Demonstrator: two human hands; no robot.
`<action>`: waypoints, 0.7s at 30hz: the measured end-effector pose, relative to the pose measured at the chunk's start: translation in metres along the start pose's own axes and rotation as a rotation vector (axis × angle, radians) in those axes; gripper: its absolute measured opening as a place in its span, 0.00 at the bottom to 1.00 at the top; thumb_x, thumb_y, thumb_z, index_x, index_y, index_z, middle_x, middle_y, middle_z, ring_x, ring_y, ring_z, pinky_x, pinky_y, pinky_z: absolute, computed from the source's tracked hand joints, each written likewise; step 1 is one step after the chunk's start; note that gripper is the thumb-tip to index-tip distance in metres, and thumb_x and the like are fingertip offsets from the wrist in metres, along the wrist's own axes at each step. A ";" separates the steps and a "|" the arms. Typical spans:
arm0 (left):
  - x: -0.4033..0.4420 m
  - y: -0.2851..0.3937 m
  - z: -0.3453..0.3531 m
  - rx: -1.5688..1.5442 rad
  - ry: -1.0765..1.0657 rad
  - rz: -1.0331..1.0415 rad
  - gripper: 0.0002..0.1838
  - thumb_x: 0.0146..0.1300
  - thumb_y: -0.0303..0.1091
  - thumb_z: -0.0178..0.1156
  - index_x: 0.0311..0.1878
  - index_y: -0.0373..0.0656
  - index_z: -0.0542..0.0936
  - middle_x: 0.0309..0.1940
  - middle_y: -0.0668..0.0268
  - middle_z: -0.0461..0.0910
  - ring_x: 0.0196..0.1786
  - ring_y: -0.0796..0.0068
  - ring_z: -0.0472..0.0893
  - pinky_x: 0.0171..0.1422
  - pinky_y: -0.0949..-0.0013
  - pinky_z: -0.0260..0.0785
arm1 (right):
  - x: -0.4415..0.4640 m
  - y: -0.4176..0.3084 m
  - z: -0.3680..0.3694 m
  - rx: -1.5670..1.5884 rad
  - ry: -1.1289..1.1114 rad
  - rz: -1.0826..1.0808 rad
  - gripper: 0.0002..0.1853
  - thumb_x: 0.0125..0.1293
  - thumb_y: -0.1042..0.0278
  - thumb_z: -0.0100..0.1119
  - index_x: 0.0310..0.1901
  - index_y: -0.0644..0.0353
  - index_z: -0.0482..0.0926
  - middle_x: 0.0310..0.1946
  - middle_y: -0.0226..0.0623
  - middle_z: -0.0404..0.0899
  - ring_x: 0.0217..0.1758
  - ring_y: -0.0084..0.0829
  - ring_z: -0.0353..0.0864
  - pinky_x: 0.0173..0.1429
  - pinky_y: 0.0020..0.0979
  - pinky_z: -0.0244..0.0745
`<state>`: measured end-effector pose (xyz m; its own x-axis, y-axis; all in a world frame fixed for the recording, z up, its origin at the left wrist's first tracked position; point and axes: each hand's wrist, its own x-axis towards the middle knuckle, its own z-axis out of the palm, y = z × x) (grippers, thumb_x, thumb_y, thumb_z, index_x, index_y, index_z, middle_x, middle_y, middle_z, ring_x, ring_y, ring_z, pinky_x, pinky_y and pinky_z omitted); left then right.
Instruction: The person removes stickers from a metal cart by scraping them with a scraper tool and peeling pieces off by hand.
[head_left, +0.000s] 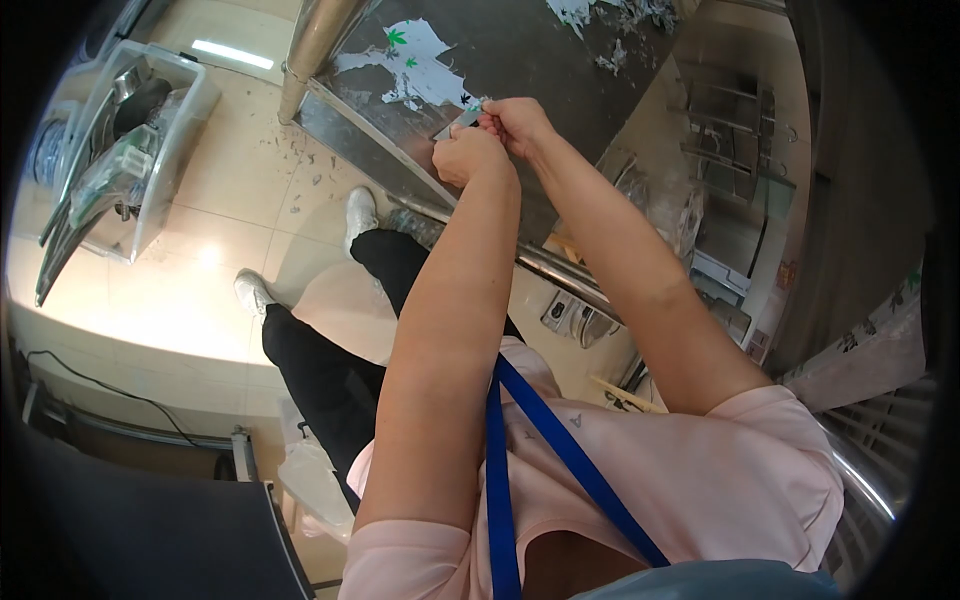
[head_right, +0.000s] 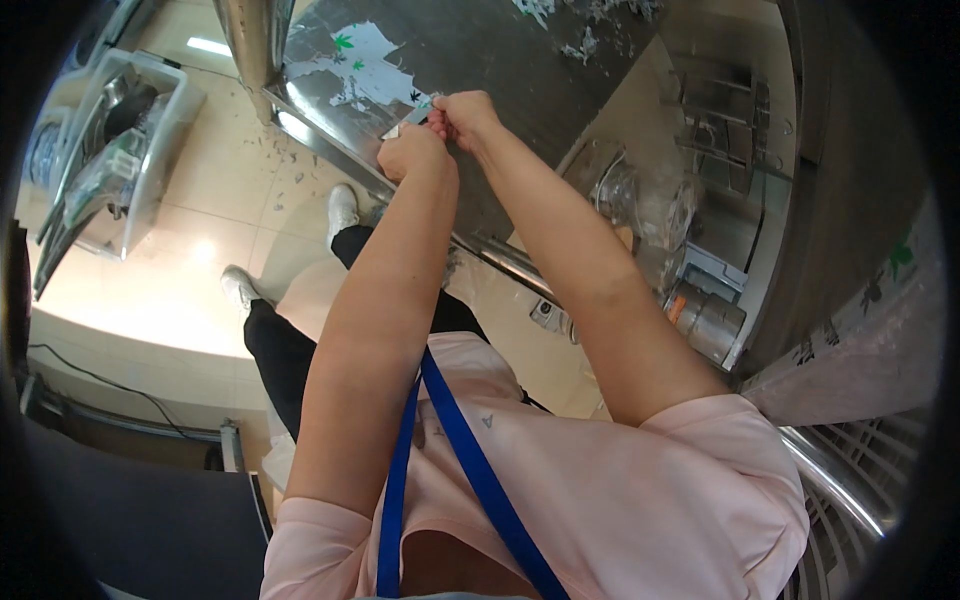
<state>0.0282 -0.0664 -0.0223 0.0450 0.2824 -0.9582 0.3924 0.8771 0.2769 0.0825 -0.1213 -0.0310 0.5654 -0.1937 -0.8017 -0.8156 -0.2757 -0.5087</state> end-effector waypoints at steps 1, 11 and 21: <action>-0.004 0.005 -0.002 -0.025 -0.010 -0.019 0.13 0.58 0.27 0.47 0.24 0.27 0.74 0.17 0.58 0.76 0.17 0.75 0.75 0.18 0.77 0.70 | 0.000 0.000 0.001 -0.005 0.003 -0.006 0.09 0.56 0.75 0.49 0.20 0.68 0.71 0.13 0.38 0.70 0.10 0.24 0.67 0.11 0.23 0.61; 0.002 0.004 0.003 -0.029 -0.017 -0.016 0.11 0.57 0.24 0.47 0.24 0.27 0.74 0.17 0.57 0.76 0.17 0.74 0.76 0.19 0.77 0.70 | 0.003 0.001 0.001 0.045 -0.011 -0.036 0.09 0.56 0.76 0.49 0.20 0.68 0.70 0.13 0.38 0.70 0.10 0.25 0.66 0.11 0.24 0.59; 0.016 -0.004 0.011 0.095 0.050 0.050 0.10 0.54 0.25 0.47 0.24 0.28 0.75 0.20 0.56 0.77 0.20 0.71 0.78 0.20 0.73 0.71 | -0.001 0.002 0.004 0.082 0.025 -0.015 0.09 0.56 0.75 0.49 0.20 0.65 0.69 0.12 0.36 0.69 0.10 0.24 0.65 0.12 0.24 0.56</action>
<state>0.0375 -0.0695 -0.0398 0.0221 0.3462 -0.9379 0.4761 0.8212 0.3144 0.0800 -0.1179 -0.0323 0.5796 -0.2140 -0.7863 -0.8138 -0.2012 -0.5452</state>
